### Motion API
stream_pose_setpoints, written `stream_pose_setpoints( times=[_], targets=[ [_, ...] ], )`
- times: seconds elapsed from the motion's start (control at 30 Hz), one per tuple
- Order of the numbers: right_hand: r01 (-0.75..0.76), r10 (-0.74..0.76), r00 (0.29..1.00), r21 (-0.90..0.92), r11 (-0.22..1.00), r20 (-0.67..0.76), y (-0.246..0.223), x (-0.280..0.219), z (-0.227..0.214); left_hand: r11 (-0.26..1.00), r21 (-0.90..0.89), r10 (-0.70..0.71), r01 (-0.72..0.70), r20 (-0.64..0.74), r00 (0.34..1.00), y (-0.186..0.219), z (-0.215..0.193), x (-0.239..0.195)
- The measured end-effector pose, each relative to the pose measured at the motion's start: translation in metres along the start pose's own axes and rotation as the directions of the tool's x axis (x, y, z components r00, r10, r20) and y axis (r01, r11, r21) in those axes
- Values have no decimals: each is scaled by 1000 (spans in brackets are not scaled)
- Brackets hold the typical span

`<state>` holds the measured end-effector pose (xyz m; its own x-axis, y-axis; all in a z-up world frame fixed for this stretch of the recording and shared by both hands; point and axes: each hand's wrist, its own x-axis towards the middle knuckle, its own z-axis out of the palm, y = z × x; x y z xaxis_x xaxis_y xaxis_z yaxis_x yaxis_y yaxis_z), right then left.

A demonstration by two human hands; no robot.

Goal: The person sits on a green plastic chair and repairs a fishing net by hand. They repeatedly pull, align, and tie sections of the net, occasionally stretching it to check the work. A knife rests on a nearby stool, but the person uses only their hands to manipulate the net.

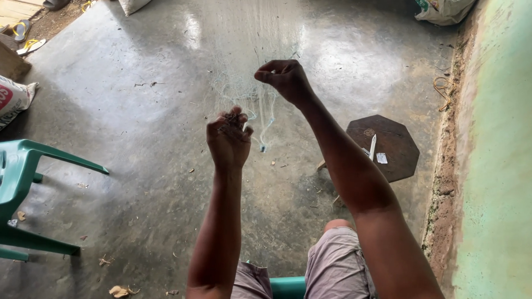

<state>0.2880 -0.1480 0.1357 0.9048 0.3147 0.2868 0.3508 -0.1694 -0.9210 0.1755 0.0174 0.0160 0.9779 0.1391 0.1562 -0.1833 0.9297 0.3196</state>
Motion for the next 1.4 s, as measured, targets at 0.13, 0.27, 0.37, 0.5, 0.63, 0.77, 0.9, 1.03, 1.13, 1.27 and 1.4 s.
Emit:
stream_pose_setpoints(
  times=[0.13, 0.27, 0.37, 0.5, 0.63, 0.77, 0.9, 1.03, 1.13, 1.27, 1.4],
  targets=[
    [-157, 161, 987, 291, 944, 8, -35, -16, -12, 1000, -31, -4, 4, -23, 1000, 9, -21, 1],
    [-121, 274, 937, 532, 838, -218, -4, -2, -12, 1000, 3, -1, 1, -19, 1000, 5, -22, -1],
    [-91, 189, 963, 429, 899, -193, -4, -3, -10, 998, 60, 11, -10, -19, 1000, 0, -14, -7],
    [55, -60, 994, -61, 997, -86, -8, 5, -9, 992, 124, 18, -15, -25, 1000, -6, -11, -12],
    [4, -18, 999, -310, 951, -42, -22, -4, -8, 989, 147, 29, -27, -16, 999, -11, -2, -21],
    [-101, 85, 995, -417, 903, -58, -24, -1, 0, 988, 153, 22, -22, 7, 1000, -16, 6, -27],
    [-124, 90, 988, -297, 947, -125, -20, 12, 8, 991, 133, 5, -8, 23, 1000, -17, 8, -29],
    [-72, 62, 995, -144, 987, -73, -17, 26, 25, 991, 135, -12, 9, 26, 1000, -18, 4, -29],
    [-55, 54, 998, 77, 996, 14, -44, 12, 22, 999, 49, 4, -5, 28, 1000, -10, -4, -27],
    [-70, 92, 993, 266, 961, -71, -19, 17, 5, 993, -103, 47, -50, -28, 999, 14, 9, -31],
    [41, 31, 986, 413, 910, -165, 2, 19, 4, 992, -122, 16, -26, -81, 997, 14, 15, -33]
  ],
)
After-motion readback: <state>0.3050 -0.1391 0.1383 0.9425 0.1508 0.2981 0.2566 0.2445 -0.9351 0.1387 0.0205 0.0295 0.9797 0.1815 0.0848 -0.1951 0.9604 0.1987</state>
